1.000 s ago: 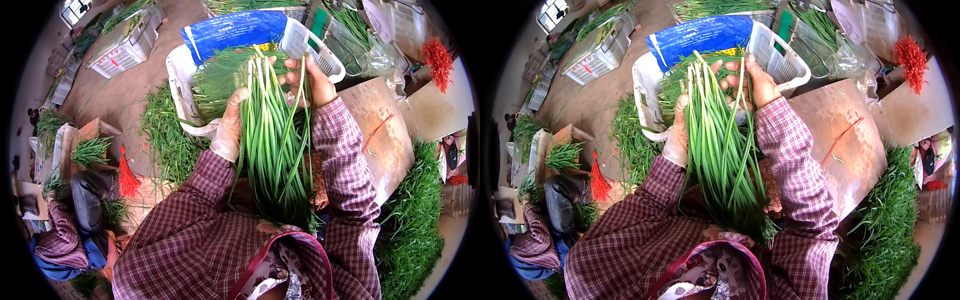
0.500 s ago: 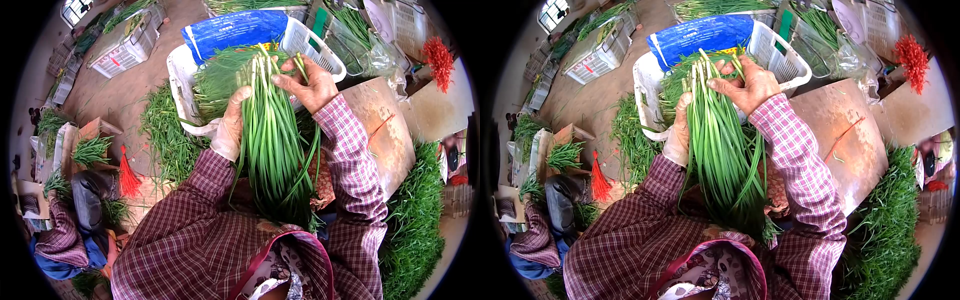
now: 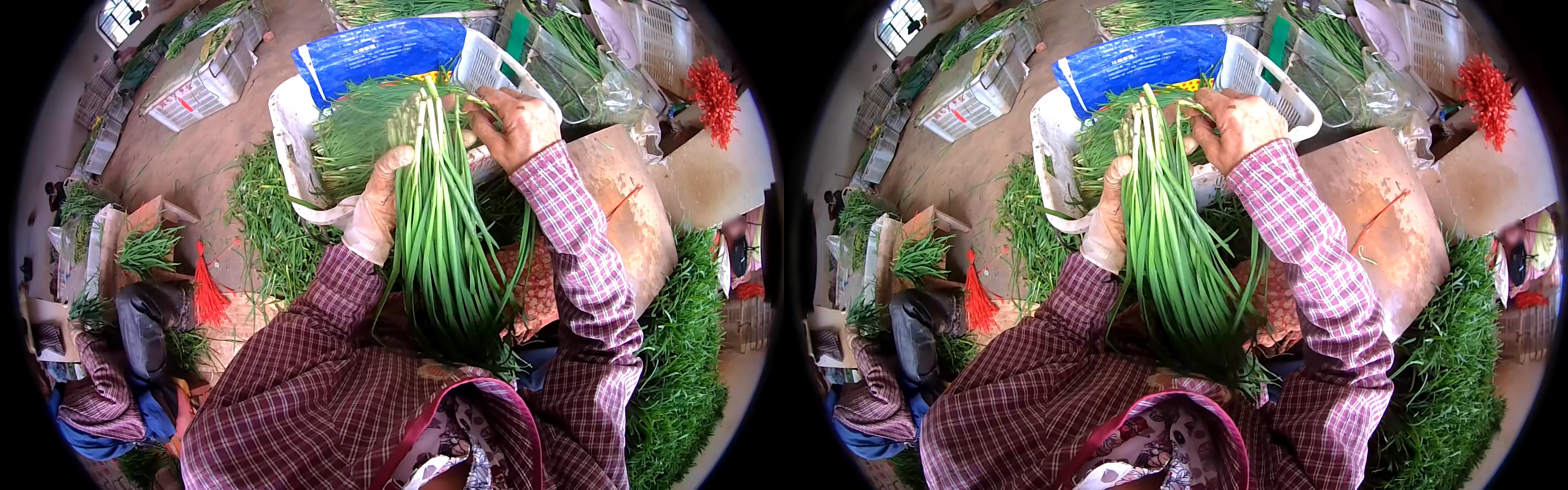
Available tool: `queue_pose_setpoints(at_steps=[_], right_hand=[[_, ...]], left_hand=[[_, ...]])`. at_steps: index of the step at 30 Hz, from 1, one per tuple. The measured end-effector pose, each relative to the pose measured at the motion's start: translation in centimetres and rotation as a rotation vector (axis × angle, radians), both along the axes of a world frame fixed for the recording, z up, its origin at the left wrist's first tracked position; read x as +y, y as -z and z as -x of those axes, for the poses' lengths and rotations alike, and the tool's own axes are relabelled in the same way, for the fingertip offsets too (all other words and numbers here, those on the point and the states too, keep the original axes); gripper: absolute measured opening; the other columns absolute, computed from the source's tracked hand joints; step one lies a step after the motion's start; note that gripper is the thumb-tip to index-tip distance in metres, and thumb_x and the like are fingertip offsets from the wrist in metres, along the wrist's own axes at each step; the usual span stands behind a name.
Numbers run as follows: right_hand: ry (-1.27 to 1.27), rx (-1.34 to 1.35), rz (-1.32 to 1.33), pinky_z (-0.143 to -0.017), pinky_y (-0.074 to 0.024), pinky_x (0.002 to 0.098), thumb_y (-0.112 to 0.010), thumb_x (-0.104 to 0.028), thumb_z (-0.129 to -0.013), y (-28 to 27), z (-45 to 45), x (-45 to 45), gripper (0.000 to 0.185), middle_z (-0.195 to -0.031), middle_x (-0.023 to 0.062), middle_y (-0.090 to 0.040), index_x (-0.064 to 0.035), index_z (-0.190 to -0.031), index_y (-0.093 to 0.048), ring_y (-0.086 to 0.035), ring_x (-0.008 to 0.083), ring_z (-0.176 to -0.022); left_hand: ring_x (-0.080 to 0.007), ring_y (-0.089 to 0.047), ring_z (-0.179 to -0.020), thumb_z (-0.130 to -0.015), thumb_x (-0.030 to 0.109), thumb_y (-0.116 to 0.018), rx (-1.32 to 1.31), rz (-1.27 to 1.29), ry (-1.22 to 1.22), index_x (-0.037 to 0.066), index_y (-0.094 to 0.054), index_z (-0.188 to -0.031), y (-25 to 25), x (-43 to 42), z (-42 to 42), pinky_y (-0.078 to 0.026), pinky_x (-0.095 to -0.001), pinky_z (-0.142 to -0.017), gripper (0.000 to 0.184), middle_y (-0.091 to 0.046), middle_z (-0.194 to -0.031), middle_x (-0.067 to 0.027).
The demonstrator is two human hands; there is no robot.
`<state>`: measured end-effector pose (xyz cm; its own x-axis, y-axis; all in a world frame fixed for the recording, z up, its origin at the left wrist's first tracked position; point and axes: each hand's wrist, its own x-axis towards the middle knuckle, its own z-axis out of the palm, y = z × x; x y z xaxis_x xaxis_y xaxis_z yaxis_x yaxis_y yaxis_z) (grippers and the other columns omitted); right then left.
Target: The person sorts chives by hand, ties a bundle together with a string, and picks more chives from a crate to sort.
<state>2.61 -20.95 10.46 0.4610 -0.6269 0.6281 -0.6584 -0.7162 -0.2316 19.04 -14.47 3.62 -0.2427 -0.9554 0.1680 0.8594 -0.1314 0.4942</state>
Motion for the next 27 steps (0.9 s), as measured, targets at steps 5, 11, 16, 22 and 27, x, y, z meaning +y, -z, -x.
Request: queue_pose_setpoints(at_steps=[5, 11, 16, 22, 27], right_hand=[[0.020, 0.065, 0.027, -0.058, -0.0498, 0.0380, -0.064, -0.024, -0.080, -0.1, 0.0, -0.5, 0.024, -0.076, 0.0120, -0.063, -0.0058, -0.096, -0.064, -0.063, 0.0295, -0.065], [0.035, 0.054, 0.070, -0.059, -0.0502, 0.0380, -0.065, -0.025, -0.080, 0.2, 0.1, -1.3, 0.026, -0.081, 0.0109, -0.064, -0.0056, -0.097, -0.064, -0.064, 0.0297, -0.068], [0.107, -0.071, 0.109, -0.062, -0.0517, 0.0419, -0.061, -0.027, -0.083, 1.4, 1.7, -3.7, 0.020, -0.083, 0.0105, -0.064, -0.0127, -0.096, -0.064, -0.064, 0.0325, -0.071], [0.151, -0.199, -0.380, -0.073, -0.0518, 0.0336, -0.057, -0.035, -0.089, 6.7, 6.2, -7.8, 0.036, -0.094, 0.0138, -0.067, -0.0108, -0.114, -0.062, -0.067, 0.0250, -0.080], [-0.190, -0.863, -1.254, -0.037, -0.0296, 0.0219, -0.058, -0.050, -0.087, 3.7, 0.8, -2.8, 0.054, -0.086, 0.0048, -0.065, -0.0005, -0.109, -0.062, -0.040, 0.0059, -0.039]], left_hand=[[-0.0252, -0.061, -0.099, -0.071, 0.029, -0.070, 0.092, 0.050, 0.113, 0.007, -0.023, -0.144, 0.0, 0.2, 0.0, -0.056, -0.0365, -0.081, 0.089, -0.053, -0.123, -0.0217], [-0.0220, -0.060, -0.090, -0.071, 0.029, -0.073, 0.109, -0.034, 0.167, 0.011, -0.021, -0.145, 1.2, -0.5, -0.2, -0.054, -0.0323, -0.077, 0.092, -0.058, -0.112, -0.0142], [-0.0213, -0.058, -0.084, -0.066, 0.027, -0.076, 0.075, 0.028, 0.178, 0.010, -0.017, -0.146, 0.8, -1.0, -0.3, -0.053, -0.0308, -0.075, 0.101, -0.060, -0.098, -0.0079], [-0.0205, -0.061, -0.090, -0.072, 0.029, -0.072, -0.023, 0.069, 0.091, 0.005, -0.022, -0.144, 0.4, -0.7, -0.6, -0.053, -0.0305, -0.081, 0.091, -0.060, -0.108, -0.0121], [-0.0233, -0.063, -0.093, -0.078, 0.023, -0.068, -0.163, -0.025, 0.096, 0.001, -0.034, -0.138, -1.1, -0.5, -0.3, -0.055, -0.0335, -0.080, 0.072, -0.055, -0.121, -0.0208]])
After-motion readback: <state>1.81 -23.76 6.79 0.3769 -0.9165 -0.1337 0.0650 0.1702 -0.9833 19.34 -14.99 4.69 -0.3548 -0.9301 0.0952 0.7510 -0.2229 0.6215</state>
